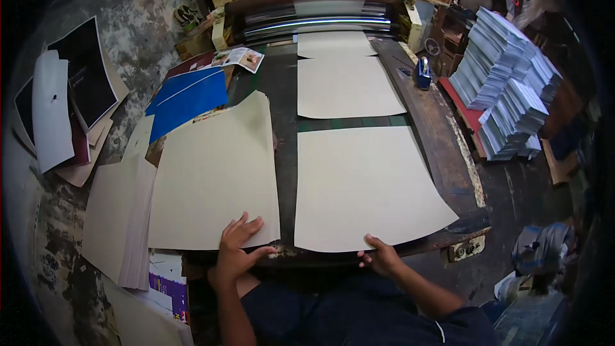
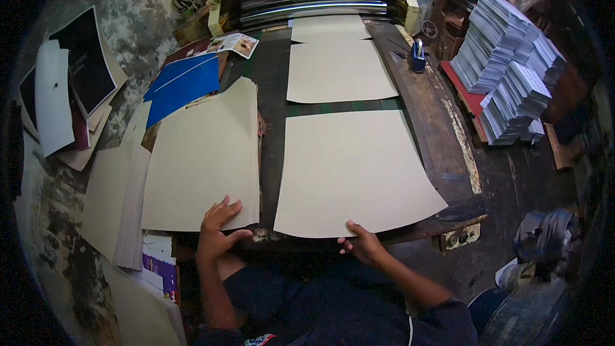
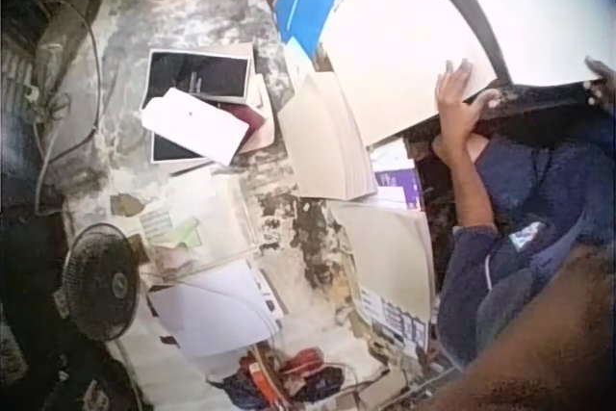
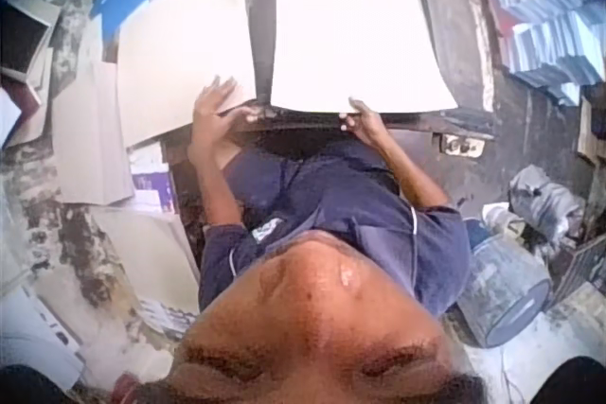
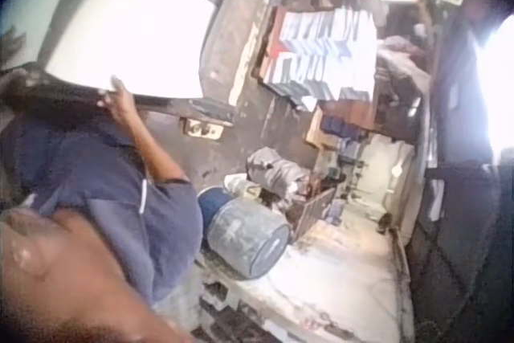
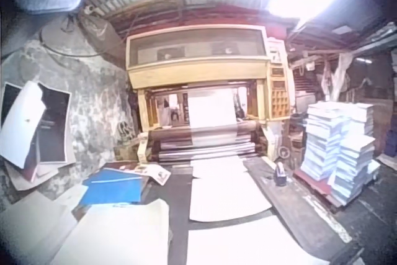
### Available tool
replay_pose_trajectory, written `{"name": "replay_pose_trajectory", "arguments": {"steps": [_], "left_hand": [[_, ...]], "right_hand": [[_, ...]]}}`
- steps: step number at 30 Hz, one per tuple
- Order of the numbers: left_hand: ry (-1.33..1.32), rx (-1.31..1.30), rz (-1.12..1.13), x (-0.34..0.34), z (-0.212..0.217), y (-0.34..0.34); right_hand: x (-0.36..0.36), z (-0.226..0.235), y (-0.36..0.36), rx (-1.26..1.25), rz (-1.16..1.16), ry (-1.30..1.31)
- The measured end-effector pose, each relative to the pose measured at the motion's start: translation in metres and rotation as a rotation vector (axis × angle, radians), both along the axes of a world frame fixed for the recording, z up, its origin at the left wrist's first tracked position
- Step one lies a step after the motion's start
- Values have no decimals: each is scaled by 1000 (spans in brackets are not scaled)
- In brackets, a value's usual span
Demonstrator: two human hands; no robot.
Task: The person picks up large sheets of paper by hand from various stacks, aligns them on a metal workbench in front of a machine, and moves different stacks across the workspace surface.
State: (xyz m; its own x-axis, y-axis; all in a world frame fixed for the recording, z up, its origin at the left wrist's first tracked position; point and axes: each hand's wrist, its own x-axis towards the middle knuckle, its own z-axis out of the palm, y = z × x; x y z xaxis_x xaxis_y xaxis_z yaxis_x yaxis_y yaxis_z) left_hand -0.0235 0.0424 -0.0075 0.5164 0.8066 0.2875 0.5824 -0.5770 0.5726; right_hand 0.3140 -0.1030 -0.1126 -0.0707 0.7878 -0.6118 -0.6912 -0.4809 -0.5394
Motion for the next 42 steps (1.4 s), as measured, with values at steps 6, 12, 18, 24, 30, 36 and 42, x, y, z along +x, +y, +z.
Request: {"name": "replay_pose_trajectory", "arguments": {"steps": [6,12,18,24,30,36,42], "left_hand": [[-114,-121,61,-2,-4,5],[-567,-300,510,11,-23,3],[-1176,-246,762,8,-16,-1],[-485,118,282,34,3,-30],[-389,75,-164,44,-1,-49],[-133,143,-24,23,-3,-8],[-42,-7,45,-2,-5,6]], "right_hand": [[8,-16,34,5,-95,8],[38,-28,114,71,-198,-3],[44,-59,158,165,-320,-65],[25,-19,126,82,-297,4],[27,16,65,387,35,-81],[20,2,12,135,-53,-203],[-6,-23,-57,63,53,-65]]}}
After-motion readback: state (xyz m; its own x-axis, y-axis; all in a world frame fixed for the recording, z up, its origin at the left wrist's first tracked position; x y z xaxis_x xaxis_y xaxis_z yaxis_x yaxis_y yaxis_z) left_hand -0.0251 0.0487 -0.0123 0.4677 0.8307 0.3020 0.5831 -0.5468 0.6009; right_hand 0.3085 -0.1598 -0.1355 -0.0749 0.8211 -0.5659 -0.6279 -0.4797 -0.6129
